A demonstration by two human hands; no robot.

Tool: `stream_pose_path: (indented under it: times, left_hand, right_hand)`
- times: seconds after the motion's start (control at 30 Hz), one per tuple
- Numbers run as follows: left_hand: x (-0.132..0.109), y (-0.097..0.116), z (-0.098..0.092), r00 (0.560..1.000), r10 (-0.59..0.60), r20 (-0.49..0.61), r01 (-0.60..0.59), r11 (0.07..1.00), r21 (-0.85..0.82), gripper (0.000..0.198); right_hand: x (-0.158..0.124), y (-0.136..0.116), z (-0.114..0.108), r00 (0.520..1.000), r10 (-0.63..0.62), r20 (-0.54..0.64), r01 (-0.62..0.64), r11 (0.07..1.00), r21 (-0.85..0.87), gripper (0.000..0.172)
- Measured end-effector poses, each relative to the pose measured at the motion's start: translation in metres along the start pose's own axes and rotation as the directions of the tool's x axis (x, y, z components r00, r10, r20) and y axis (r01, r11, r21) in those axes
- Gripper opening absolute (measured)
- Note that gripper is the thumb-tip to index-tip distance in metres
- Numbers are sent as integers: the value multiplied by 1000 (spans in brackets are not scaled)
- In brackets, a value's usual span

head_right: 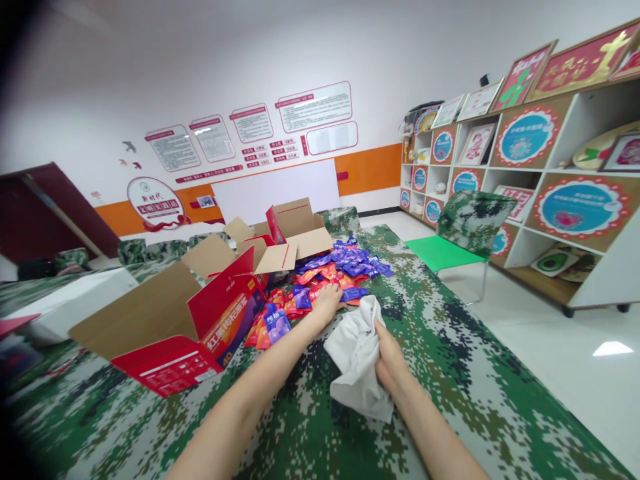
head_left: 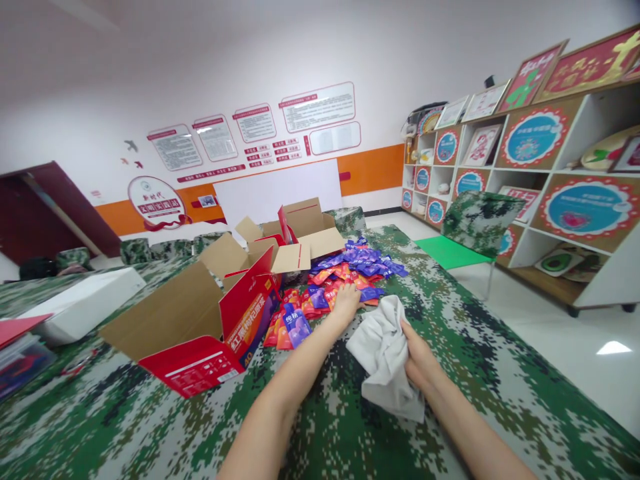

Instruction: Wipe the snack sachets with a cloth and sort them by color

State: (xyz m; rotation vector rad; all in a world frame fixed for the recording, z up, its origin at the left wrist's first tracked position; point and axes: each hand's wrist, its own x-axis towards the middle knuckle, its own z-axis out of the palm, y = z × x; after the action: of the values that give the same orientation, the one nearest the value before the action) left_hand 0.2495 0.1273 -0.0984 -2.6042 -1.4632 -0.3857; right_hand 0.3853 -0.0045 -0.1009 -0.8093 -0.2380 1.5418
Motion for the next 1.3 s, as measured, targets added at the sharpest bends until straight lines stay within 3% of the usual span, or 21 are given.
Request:
stream_pose_path:
  times: [0.2, 0.37, 0.6, 0.77, 0.97, 1.07, 1.17, 1.3]
  left_hand:
    - [-34, 18, -5, 1000, -16, -22, 13, 990, -141, 26]
    - [-45, 28, 2, 980, -195, -43, 185, 968, -166, 31]
    - [-52, 5, 16, 925, -381, 3, 381, 924, 36, 44]
    - [-57, -8, 19, 913, -407, -38, 409, 909, 80, 47]
    - [-64, -18, 14, 841, -537, -61, 541, 837, 89, 47]
    - [-70, -22, 10, 840, -536, -79, 542, 836, 86, 47]
    - [-76, -19, 4, 867, -487, -102, 495, 866, 75, 45]
    - [-79, -3, -4, 896, -419, -151, 399, 906, -144, 39]
  right_hand:
    - [-7, -7, 4, 1000, 10, -2, -10, 1000, -7, 28]
    - [-10, -6, 3, 1000, 16, -18, -15, 1000, 17, 25]
    - [-6, -2, -7, 1000, -9, 21, 10, 1000, -23, 25]
    - [-3, -2, -10, 999, -16, 37, 17, 999, -38, 27]
    - [-6, -7, -8, 999, 18, -29, -17, 999, 33, 24]
    - [-6, -8, -8, 999, 11, -44, -9, 999, 39, 21]
    - [-3, -7, -9, 999, -14, -39, 14, 1000, 16, 18]
    - [-4, -3, -9, 998, -65, -5, 65, 998, -23, 21]
